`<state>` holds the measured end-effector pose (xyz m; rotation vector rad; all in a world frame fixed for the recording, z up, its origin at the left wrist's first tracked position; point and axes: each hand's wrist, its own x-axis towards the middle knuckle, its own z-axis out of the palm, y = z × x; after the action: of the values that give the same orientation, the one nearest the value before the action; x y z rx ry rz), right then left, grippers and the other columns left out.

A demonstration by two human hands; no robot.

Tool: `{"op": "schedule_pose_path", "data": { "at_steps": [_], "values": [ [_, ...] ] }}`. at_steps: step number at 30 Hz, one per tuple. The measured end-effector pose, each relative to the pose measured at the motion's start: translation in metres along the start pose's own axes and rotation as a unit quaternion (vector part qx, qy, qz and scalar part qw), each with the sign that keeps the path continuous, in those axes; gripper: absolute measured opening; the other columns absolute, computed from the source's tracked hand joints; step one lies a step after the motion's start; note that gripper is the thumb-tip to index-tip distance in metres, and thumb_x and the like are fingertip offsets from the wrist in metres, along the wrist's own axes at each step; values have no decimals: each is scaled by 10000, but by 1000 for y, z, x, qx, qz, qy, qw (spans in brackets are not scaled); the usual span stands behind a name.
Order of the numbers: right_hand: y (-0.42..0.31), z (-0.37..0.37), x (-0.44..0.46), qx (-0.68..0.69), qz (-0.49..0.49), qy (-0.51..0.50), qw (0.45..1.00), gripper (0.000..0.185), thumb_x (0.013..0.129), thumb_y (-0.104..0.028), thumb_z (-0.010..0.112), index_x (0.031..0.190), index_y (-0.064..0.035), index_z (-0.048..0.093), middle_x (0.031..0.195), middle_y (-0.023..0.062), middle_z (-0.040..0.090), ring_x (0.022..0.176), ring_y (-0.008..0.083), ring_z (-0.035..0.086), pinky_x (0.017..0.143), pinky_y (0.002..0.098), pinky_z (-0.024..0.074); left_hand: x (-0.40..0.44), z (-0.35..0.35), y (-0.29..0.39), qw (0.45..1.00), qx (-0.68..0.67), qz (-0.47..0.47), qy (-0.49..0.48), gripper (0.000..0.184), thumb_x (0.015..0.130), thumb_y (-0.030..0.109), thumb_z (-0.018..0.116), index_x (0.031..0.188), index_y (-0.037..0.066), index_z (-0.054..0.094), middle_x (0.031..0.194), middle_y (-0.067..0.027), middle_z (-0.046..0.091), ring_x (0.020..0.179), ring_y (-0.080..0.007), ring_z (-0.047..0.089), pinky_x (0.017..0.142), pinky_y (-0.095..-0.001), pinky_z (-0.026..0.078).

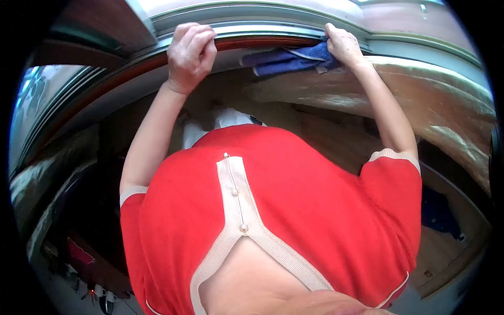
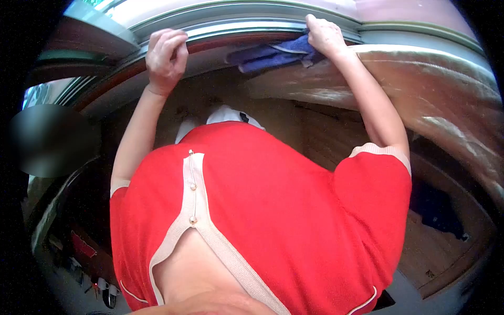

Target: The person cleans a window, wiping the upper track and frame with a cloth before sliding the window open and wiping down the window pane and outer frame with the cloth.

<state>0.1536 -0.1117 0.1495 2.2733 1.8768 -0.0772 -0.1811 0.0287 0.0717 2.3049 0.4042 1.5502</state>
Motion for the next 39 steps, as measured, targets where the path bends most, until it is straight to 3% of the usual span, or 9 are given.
{"op": "schedule_pose_path", "data": {
  "at_steps": [7, 11, 13, 15, 17, 23, 25, 32, 39],
  "values": [
    [-119, -30, 13, -10, -78, 17, 997, 94, 805, -52, 486, 894, -24, 500, 781, 208, 624, 782, 379, 628, 693, 469, 501, -42, -52, 27, 996, -6, -91, 4, 219, 706, -82, 609, 883, 47, 610, 855, -88, 635, 815, -270, 600, 743, -351, 487],
    [-193, -31, 23, 61, -134, 121, 982, 51, 798, -56, 500, 834, -26, 520, 756, 173, 627, 759, 348, 641, 658, 436, 514, -53, -59, 35, 994, -10, -105, -9, 216, 702, -78, 610, 880, 44, 607, 852, -93, 633, 810, -274, 598, 743, -357, 488],
    [-221, -36, 27, 73, -135, 113, 982, 51, 801, -63, 499, 821, -23, 524, 746, 171, 623, 748, 349, 639, 658, 442, 511, -55, -60, 39, 994, -16, -104, -16, 215, 701, -77, 610, 878, 44, 606, 853, -94, 633, 807, -274, 598, 742, -358, 489],
    [-220, -36, 26, 89, -132, 115, 980, 60, 810, -68, 495, 836, -24, 527, 754, 183, 627, 753, 368, 636, 659, 461, 506, -58, -67, 38, 993, -14, -115, -23, 211, 703, -75, 605, 876, 46, 604, 852, -93, 633, 801, -276, 596, 740, -360, 489],
    [-198, -39, 17, 70, -51, 73, 994, 78, 821, -81, 494, 874, -30, 522, 751, 197, 630, 753, 390, 632, 662, 488, 497, -59, -74, 36, 992, -11, -124, -28, 209, 704, -75, 602, 874, 47, 603, 850, -92, 633, 798, -278, 595, 739, -361, 489],
    [-80, -27, 0, -139, 38, -30, 989, 121, 806, -88, 507, 914, -34, 510, 793, 206, 651, 791, 385, 640, 704, 478, 506, -89, -110, 25, 985, 15, -170, -21, 198, 704, -74, 599, 863, 44, 600, 837, -96, 631, 790, -285, 595, 728, -360, 492],
    [-108, -34, 10, -176, 14, -57, 983, 115, 775, -63, 544, 885, -33, 558, 832, 172, 667, 825, 326, 659, 734, 424, 517, -101, -122, 20, 983, 22, -184, -18, 197, 703, -75, 601, 861, 43, 599, 834, -97, 631, 788, -286, 594, 723, -358, 492],
    [-217, -35, 55, -71, -69, -37, 994, 139, 805, -76, 513, 928, -16, 495, 836, 201, 640, 854, 364, 624, 767, 455, 482, -124, -147, 3, 974, 41, -219, 38, 204, 698, -80, 606, 862, 41, 600, 834, -90, 631, 787, -279, 591, 717, -354, 490],
    [-301, -41, 69, 12, -109, 11, 994, 161, 797, -100, 507, 933, -21, 540, 867, 209, 646, 856, 374, 627, 772, 455, 491, -131, -156, 11, 973, 55, -216, 65, 204, 693, -79, 608, 857, 42, 596, 832, -90, 626, 784, -281, 585, 718, -357, 487]
  ]
}}
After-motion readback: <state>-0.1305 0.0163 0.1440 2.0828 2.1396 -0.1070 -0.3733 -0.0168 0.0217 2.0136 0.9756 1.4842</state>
